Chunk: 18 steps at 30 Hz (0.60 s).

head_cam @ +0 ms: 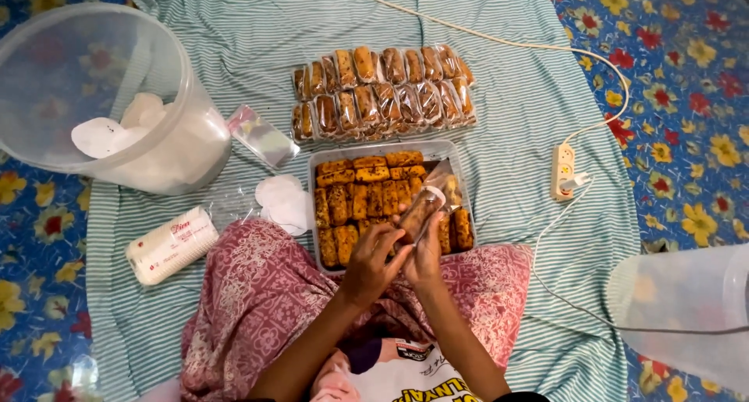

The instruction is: Packaging individual pieces of baked goods into plastic sleeves

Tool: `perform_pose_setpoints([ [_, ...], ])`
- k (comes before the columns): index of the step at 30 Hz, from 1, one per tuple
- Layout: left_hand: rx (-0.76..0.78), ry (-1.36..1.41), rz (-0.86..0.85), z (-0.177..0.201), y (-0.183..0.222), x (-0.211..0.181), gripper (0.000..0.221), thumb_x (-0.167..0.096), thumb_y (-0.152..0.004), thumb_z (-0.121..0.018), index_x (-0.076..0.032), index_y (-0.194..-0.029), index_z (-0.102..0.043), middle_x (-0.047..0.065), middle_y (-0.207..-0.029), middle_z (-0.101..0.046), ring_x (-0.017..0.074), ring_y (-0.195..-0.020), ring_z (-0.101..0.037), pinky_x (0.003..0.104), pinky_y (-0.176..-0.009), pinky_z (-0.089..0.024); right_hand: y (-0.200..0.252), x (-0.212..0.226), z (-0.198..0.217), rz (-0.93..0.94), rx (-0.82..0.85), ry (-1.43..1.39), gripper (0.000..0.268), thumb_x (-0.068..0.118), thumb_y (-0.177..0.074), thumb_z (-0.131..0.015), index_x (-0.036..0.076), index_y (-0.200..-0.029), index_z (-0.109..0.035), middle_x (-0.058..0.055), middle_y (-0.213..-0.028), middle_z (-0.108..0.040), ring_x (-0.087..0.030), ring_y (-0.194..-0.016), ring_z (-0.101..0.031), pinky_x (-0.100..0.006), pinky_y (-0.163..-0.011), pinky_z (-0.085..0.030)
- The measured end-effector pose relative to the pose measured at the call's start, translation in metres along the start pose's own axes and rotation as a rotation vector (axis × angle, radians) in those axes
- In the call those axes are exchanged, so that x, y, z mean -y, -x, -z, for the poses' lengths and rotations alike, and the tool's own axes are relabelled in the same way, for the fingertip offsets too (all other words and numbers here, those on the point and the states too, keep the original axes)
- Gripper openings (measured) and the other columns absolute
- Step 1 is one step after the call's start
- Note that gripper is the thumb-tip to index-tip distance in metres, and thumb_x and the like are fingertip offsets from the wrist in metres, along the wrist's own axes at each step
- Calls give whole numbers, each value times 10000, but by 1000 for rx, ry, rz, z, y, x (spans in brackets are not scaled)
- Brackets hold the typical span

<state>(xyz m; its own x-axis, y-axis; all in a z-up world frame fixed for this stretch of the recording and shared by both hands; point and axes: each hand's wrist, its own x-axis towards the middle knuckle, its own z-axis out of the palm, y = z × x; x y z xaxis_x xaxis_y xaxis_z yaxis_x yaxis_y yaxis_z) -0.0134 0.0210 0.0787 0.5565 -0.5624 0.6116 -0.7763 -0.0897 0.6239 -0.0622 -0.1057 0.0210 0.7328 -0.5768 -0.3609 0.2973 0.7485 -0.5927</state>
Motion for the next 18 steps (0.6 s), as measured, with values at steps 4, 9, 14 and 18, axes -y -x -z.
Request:
perform_pose_setpoints([
  [4,-72,-26,-43,4,-12,-5,307,-217,-854,-854,-98,-1101,-715,68,-990,-626,276,-857,-688,403,-747,-556,-10,-24,26,38,-15,-5,754,732,-967,-385,121,-1338,-624,-119,-1130,-735,-283,-1017,-722,-468,-948,-594],
  [9,-147,-11,-29,6,-12,-4,330,-235,-806,-884,-120,-1063,-712,68,-1056,-609,296,-936,-654,435,-819,-524,10,-12,-4,36,-41,-22,744,725,-968,-394,113,-1300,-659,-121,-1185,-733,-281,-1100,-698,-466,-1022,-552],
  [14,-106,175,-37,13,-12,-2,578,-285,-768,-914,-96,-1253,-664,149,-1240,-603,375,-1163,-626,489,-975,-486,22,-8,-11,3,-65,-26,712,713,-976,-397,116,-1229,-691,-133,-1157,-747,-279,-1059,-717,-452,-987,-569],
  [18,-28,193,-33,26,-12,-1,604,-279,-761,-914,-104,-1281,-663,146,-1264,-613,368,-1199,-625,493,-978,-481,26,1,-15,-10,-60,-63,726,719,-960,-440,87,-1203,-703,-140,-1153,-748,-301,-1071,-713,-475,-1007,-557],
])
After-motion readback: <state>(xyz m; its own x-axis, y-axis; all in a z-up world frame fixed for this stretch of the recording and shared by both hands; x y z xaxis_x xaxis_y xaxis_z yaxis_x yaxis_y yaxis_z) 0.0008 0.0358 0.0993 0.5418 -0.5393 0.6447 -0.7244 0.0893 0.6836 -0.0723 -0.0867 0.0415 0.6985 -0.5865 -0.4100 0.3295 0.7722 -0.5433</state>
